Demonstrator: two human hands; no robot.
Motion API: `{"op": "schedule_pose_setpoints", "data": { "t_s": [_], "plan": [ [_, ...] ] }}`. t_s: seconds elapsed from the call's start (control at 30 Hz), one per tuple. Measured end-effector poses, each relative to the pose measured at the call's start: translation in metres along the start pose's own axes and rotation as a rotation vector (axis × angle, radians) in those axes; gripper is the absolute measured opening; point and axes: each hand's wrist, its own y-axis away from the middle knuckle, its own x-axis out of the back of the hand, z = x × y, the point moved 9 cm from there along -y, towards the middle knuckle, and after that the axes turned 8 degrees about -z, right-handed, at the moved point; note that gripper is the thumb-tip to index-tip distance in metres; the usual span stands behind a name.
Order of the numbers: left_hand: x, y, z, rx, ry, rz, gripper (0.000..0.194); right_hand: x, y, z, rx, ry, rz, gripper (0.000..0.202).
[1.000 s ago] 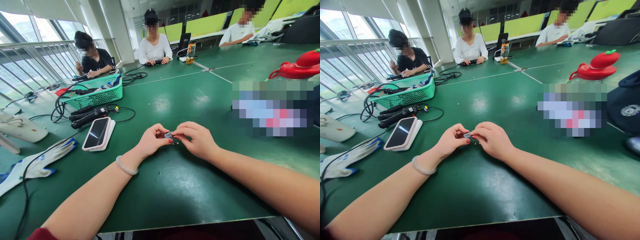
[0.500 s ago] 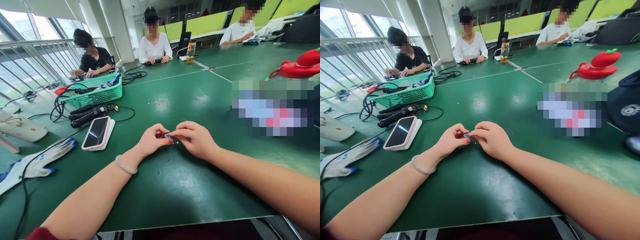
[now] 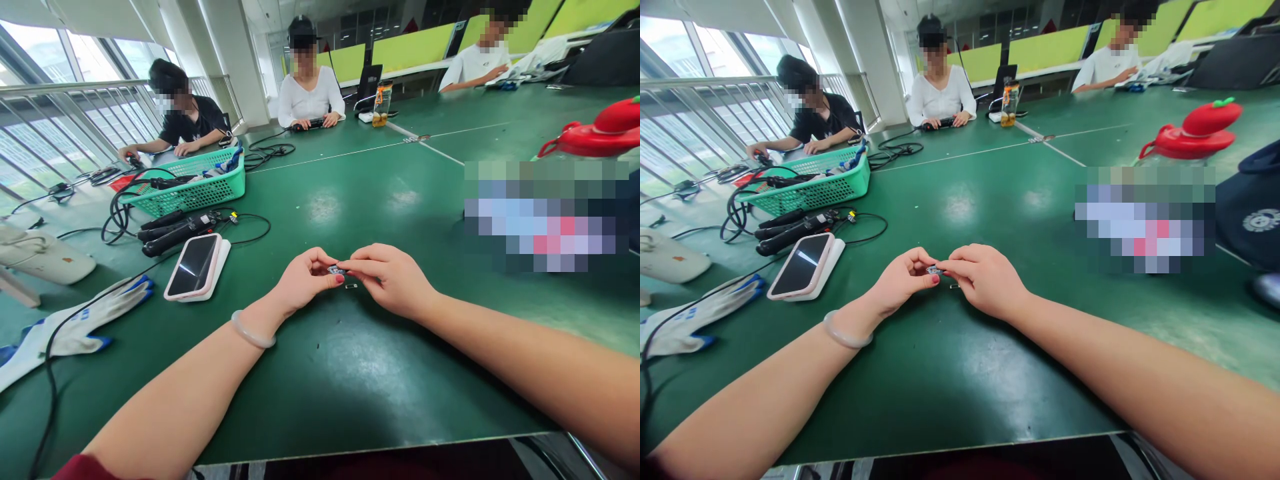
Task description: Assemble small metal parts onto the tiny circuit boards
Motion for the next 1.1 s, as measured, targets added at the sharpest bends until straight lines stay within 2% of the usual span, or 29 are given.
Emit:
{"op": "schedule_pose_setpoints", "data": {
  "t_s": [0.13,0.23,0.33,0.4,0.47,0.67,0.83,0.97,1.1],
  "plan": [
    [0.002,0.000,-0.001,0.011,0.052,0.027,0.034,-0.004,0.000,0.000,-0.007,0.018,-0.054,0.037],
    [0.006,0.000,-0.002,0.015,0.058,0.064,0.035,-0.003,-0.001,0.010,-0.099,0.015,-0.073,0.036],
    [0.011,-0.001,-0.005,0.030,0.056,0.102,0.034,-0.015,0.000,0.021,-0.189,-0.009,-0.220,0.022],
    [0.011,-0.001,-0.007,0.035,0.044,0.105,0.034,-0.026,0.003,0.025,-0.208,-0.037,-0.344,0.014],
    [0.010,-0.002,-0.008,0.036,0.035,0.093,0.034,-0.033,0.005,0.025,-0.213,-0.061,-0.411,0.009],
    [0.010,-0.002,-0.009,0.077,-0.004,0.092,0.033,-0.040,0.006,0.026,-0.258,-0.065,-0.466,0.015],
    [0.008,-0.002,-0.008,0.071,-0.060,0.070,0.033,-0.042,0.003,0.032,-0.297,-0.112,-0.442,0.017],
    [0.007,-0.003,-0.008,0.073,-0.060,0.056,0.033,-0.041,0.003,0.027,-0.266,-0.121,-0.444,0.019],
    [0.007,-0.002,-0.007,0.076,-0.079,0.054,0.032,-0.039,0.006,0.023,-0.210,-0.117,-0.490,0.009]
  ]
}}
